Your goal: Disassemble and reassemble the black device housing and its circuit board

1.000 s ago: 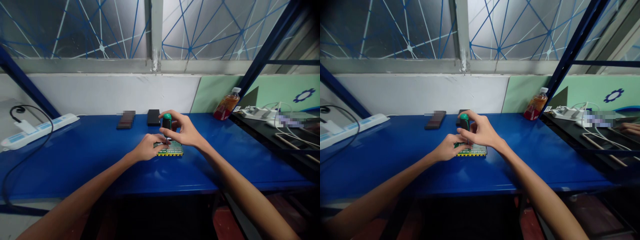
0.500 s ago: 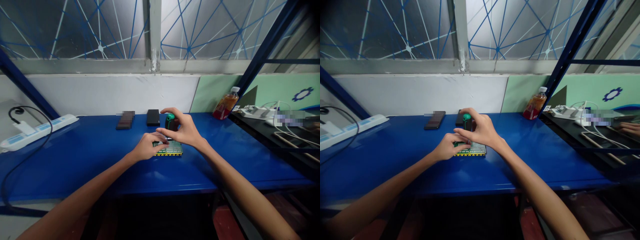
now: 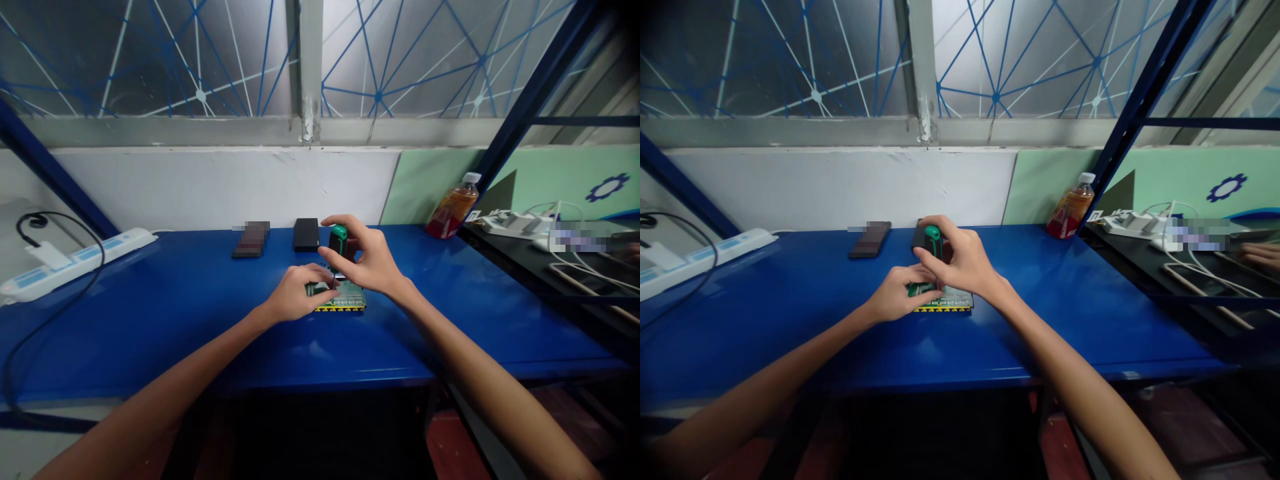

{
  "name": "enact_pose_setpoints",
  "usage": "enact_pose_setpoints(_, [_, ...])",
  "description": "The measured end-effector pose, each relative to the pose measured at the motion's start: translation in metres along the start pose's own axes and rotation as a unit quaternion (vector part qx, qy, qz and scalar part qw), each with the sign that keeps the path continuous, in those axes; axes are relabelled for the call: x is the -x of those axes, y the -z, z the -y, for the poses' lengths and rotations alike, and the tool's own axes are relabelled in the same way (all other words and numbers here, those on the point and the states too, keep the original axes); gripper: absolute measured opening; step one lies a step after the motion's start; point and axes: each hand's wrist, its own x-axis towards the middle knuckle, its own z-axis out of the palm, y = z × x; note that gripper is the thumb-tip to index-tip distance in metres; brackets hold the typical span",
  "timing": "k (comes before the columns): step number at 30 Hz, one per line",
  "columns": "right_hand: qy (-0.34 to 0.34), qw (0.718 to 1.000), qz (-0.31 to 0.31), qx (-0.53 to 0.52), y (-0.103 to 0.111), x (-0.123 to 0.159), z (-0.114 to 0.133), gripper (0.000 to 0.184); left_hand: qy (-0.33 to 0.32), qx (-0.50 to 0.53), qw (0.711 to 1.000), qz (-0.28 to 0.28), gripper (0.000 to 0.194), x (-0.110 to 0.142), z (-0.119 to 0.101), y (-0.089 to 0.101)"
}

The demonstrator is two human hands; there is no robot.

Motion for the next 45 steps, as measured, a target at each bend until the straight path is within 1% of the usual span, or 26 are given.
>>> enact_pose_setpoints(4, [0.0,1.0,-0.001,0.01,0.0,0.0,0.0,0.037,0.011,0.014,1.0,-0.022,0.009,0.0,0.003,-0.003])
enact_pose_setpoints(9, [0.003,1.0,0.0,0.026,0.0,0.001,0.0,0.039,0.028,0.037,0.999,0.005,0.01,-0.001,0.001,-0.001])
enact_pose_setpoints(17, [0.002,0.999,0.005,0.033,0.0,0.001,0.001,0.039,0.04,0.018,0.999,0.023,0.01,-0.001,-0.002,0.001])
enact_pose_setpoints(25, [0.015,1.0,-0.005,0.024,0.0,0.001,0.002,0.038,0.017,0.021,0.999,0.043,0.018,-0.002,-0.005,0.003])
enact_pose_setpoints(29, [0.013,0.999,-0.007,0.034,-0.001,0.001,0.0,0.037,0.016,0.015,0.999,0.026,0.013,-0.001,-0.005,0.002])
enact_pose_setpoints(36, [0.013,0.996,-0.032,0.076,-0.002,0.001,-0.002,0.036,0.022,0.014,0.999,-0.024,0.009,0.0,0.004,-0.001])
enact_pose_setpoints(40, [0.012,0.997,-0.028,0.075,-0.001,0.001,-0.001,0.037,0.031,0.024,0.999,-0.021,0.01,0.0,0.005,-0.001])
enact_pose_setpoints(45, [0.014,0.998,-0.023,0.064,-0.002,0.001,-0.001,0.036,0.024,0.028,0.999,-0.009,0.011,0.001,0.007,-0.001])
